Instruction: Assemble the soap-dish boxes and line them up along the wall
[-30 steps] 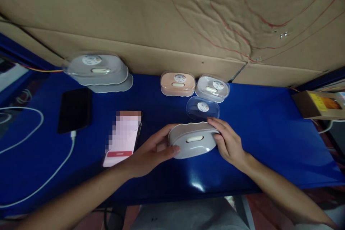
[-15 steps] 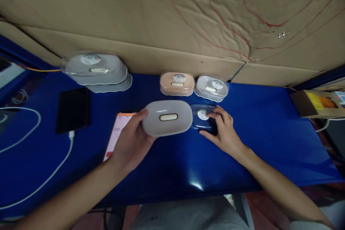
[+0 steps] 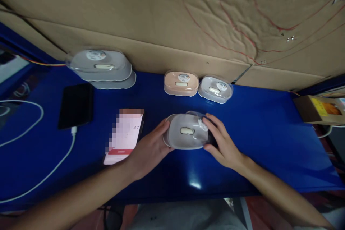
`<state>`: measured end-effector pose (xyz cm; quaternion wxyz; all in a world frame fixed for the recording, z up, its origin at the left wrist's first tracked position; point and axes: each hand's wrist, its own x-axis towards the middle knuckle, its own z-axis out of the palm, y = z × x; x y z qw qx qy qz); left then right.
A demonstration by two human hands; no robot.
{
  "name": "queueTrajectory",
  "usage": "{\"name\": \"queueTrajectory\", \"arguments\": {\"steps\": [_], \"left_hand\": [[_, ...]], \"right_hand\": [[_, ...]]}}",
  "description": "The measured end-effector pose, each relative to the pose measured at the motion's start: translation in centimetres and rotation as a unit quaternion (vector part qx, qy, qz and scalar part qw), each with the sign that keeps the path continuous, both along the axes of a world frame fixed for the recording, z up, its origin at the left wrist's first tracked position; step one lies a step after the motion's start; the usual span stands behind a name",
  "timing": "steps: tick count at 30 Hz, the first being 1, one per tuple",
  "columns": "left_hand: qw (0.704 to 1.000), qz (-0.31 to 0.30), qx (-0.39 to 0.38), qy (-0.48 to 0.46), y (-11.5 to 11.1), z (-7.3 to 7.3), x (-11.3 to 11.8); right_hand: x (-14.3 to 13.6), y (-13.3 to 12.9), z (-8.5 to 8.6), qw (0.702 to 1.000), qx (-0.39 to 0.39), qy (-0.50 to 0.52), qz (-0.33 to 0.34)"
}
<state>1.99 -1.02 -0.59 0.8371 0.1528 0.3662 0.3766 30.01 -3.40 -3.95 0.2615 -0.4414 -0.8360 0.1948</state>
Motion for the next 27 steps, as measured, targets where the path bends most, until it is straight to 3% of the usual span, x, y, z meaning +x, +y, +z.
{"name": "queueTrajectory", "arguments": {"steps": [4, 16, 21, 27], "left_hand": [[0.999, -0.049, 0.012, -0.006, -0.7, -0.3, 0.3], [0.991, -0.102, 0.089, -0.019, -1.5, -1.0, 0.0], [0.971, -0.149, 0.184, 0.037, -1.6, -1.4, -0.5], [0.956, -0.151, 0.251, 0.009, -2.0, -0.9, -0.1]], "right_hand": [[-0.6, -0.3, 0.3, 0.999, 0.029, -0.013, 0.033], [-0.8, -0.4, 0.5, 0.994, 0.109, 0.013, 0.014], [-0.6, -0.5, 0.3, 0.992, 0.129, 0.015, 0.010], [-0.7, -0.7, -0.4, 0.984, 0.175, 0.027, -0.014]]}}
